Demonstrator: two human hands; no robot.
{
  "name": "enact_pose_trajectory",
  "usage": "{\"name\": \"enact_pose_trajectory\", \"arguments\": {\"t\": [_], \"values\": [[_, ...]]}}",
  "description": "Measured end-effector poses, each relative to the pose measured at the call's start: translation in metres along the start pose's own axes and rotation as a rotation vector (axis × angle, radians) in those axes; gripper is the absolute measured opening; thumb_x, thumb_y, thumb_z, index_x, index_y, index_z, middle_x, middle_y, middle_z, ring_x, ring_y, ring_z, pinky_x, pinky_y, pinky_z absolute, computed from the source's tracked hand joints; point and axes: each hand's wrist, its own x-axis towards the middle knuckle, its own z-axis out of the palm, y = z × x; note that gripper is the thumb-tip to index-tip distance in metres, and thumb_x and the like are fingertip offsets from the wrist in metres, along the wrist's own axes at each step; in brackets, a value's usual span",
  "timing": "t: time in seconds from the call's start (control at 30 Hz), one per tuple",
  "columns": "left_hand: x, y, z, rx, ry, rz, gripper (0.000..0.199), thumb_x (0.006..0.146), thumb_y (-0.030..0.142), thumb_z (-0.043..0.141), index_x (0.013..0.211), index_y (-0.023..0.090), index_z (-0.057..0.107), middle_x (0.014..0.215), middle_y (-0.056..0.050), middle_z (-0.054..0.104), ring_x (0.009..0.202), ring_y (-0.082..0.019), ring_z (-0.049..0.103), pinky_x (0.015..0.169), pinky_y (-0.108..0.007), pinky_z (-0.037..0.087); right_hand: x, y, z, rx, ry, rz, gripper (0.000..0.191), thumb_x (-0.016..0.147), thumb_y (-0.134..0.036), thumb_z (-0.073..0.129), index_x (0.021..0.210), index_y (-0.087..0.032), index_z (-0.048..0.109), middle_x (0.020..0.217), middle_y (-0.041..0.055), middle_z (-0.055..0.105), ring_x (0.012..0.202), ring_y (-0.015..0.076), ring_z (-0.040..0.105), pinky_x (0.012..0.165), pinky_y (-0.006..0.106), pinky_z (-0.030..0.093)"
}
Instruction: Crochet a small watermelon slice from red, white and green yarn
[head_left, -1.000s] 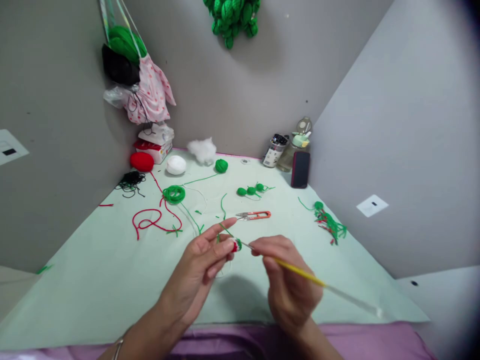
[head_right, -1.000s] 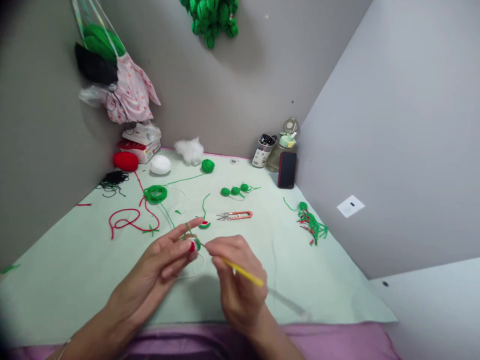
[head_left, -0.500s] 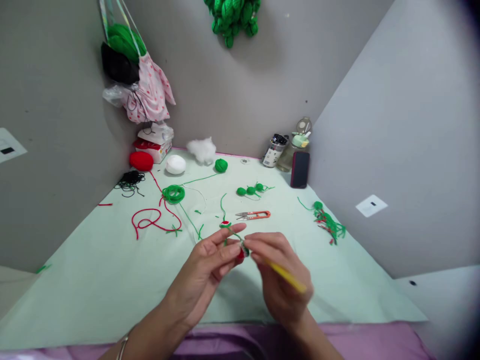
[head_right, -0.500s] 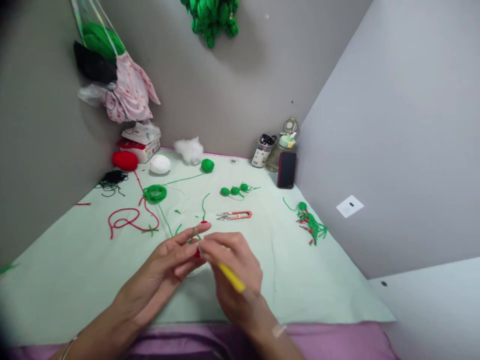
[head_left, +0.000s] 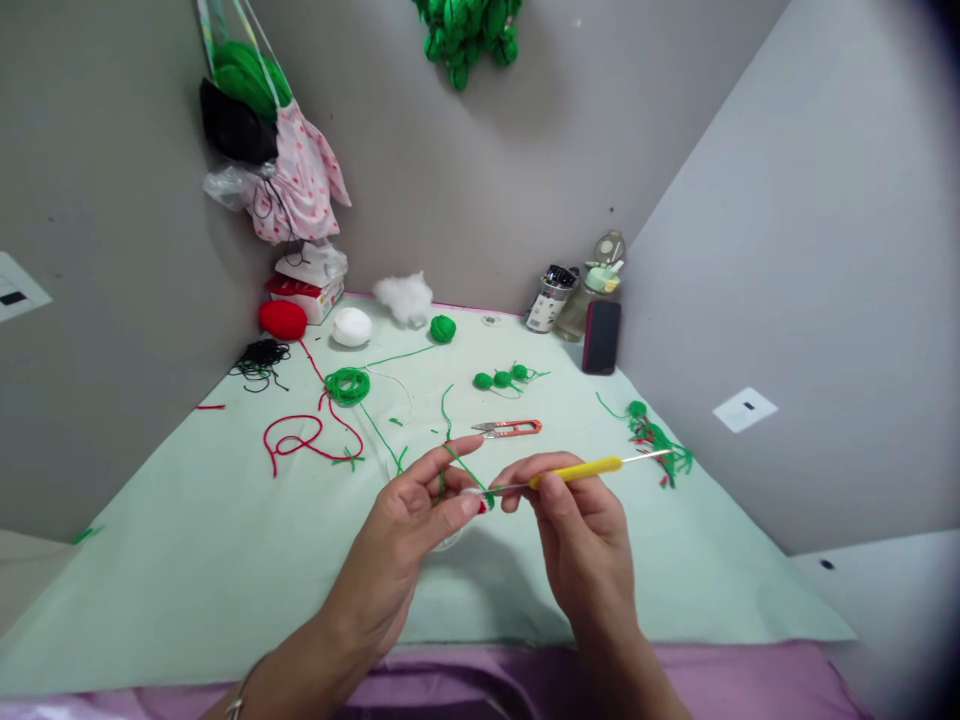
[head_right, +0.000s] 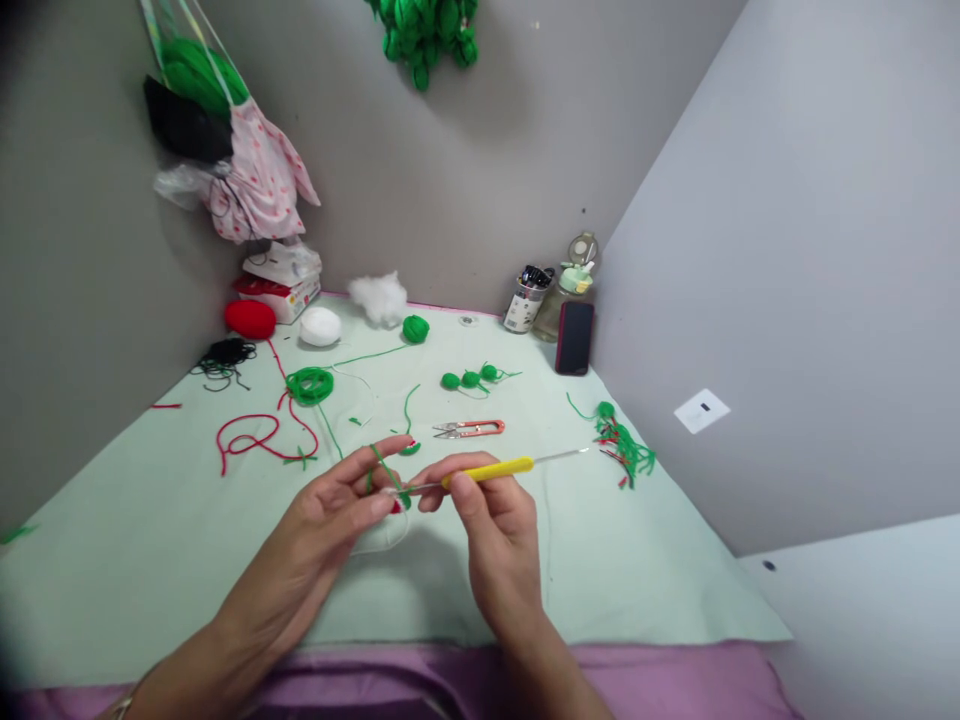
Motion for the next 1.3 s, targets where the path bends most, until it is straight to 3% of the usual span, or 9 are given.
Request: {"name": "enact_pose_trajectory", "arguments": {"t": [0.13,0.27,0.37,0.5,0.63,0.83,0.97,1.1,1.3], "values": [[0.000,-0.004,-0.004,0.068,0.021,0.056,0.040,0.084,0.033,0.088,0.124,0.034,0.082,0.091,0.001,0.065,0.091,-0.016,0.056,0.089,-0.030,0.042,-0.005,-0.006,0.000,-0.214,-0.010,-0.128,0.023,0.111,-0.023,0.053,0.107,-0.026,0.075,0.095,0.0016,0.078,0.082,0.0133,0.073,0.078,0.026,0.061],[-0.001,-0.008,-0.004,0.154,0.086,0.163,0.042,0.085,0.033,0.089,0.126,0.033,0.081,0.090,0.002,0.066,0.090,-0.015,0.056,0.089,-0.028,0.044,-0.012,-0.006,0.003,-0.561,-0.127,-0.488,0.030,0.106,-0.007,0.053,0.124,-0.022,0.071,0.104,0.0074,0.079,0.093,0.0180,0.074,0.082,0.032,0.062],[-0.001,-0.007,-0.002,0.043,0.072,0.099,0.052,0.080,0.036,0.093,0.130,0.029,0.079,0.087,0.002,0.065,0.081,-0.013,0.055,0.080,-0.025,0.045,-0.015,-0.002,0.005,-0.809,-0.158,-0.672,0.035,0.102,-0.004,0.059,0.130,-0.020,0.073,0.113,0.0129,0.078,0.101,0.0229,0.074,0.084,0.037,0.063],[0.001,0.000,-0.002,-0.158,0.007,-0.087,0.052,0.079,0.031,0.094,0.128,0.021,0.080,0.068,0.008,0.057,0.056,-0.005,0.036,0.076,-0.022,0.045,-0.012,-0.002,0.004,-0.604,-0.043,-0.484,0.034,0.102,-0.005,0.060,0.122,-0.027,0.078,0.105,0.0076,0.077,0.094,0.0203,0.073,0.078,0.033,0.061],[0.001,0.005,-0.001,-0.129,0.018,-0.050,0.050,0.079,0.026,0.093,0.128,0.023,0.080,0.071,0.006,0.060,0.055,-0.004,0.033,0.067,-0.019,0.042,-0.001,-0.007,0.005,-0.196,0.000,-0.225,0.024,0.107,-0.017,0.057,0.105,-0.027,0.079,0.089,0.0028,0.075,0.080,0.0171,0.068,0.071,0.031,0.059],[-0.001,-0.002,0.004,-0.014,0.059,0.087,0.043,0.079,0.030,0.095,0.120,0.028,0.084,0.085,0.001,0.067,0.072,-0.010,0.050,0.056,-0.018,0.036,-0.003,-0.007,0.010,-0.433,-0.083,-0.343,0.031,0.102,-0.007,0.062,0.116,-0.028,0.080,0.098,0.0047,0.079,0.090,0.0187,0.074,0.077,0.030,0.061],[0.003,-0.004,0.001,-0.141,0.030,-0.019,0.045,0.077,0.030,0.096,0.120,0.024,0.084,0.067,0.006,0.059,0.060,-0.007,0.040,0.067,-0.020,0.045,-0.010,-0.003,0.005,-0.669,-0.081,-0.522,0.043,0.097,-0.002,0.066,0.127,-0.029,0.079,0.112,0.0086,0.079,0.097,0.0215,0.075,0.079,0.032,0.061],[0.007,0.001,-0.002,-0.246,0.005,-0.117,0.040,0.077,0.026,0.095,0.116,0.019,0.086,0.057,0.010,0.045,0.056,-0.006,0.033,0.090,-0.029,0.051,-0.004,-0.006,0.001,-0.367,0.023,-0.319,0.031,0.103,-0.009,0.061,0.115,-0.030,0.080,0.097,0.0035,0.078,0.086,0.0181,0.071,0.075,0.031,0.059],[0.000,-0.002,0.001,-0.023,0.051,0.051,0.041,0.080,0.030,0.092,0.120,0.029,0.084,0.086,0.001,0.065,0.081,-0.013,0.054,0.077,-0.025,0.044,0.002,-0.008,0.009,-0.158,-0.050,-0.163,0.017,0.104,-0.023,0.068,0.103,-0.027,0.084,0.093,0.0036,0.080,0.089,0.0181,0.072,0.078,0.030,0.059]]}}
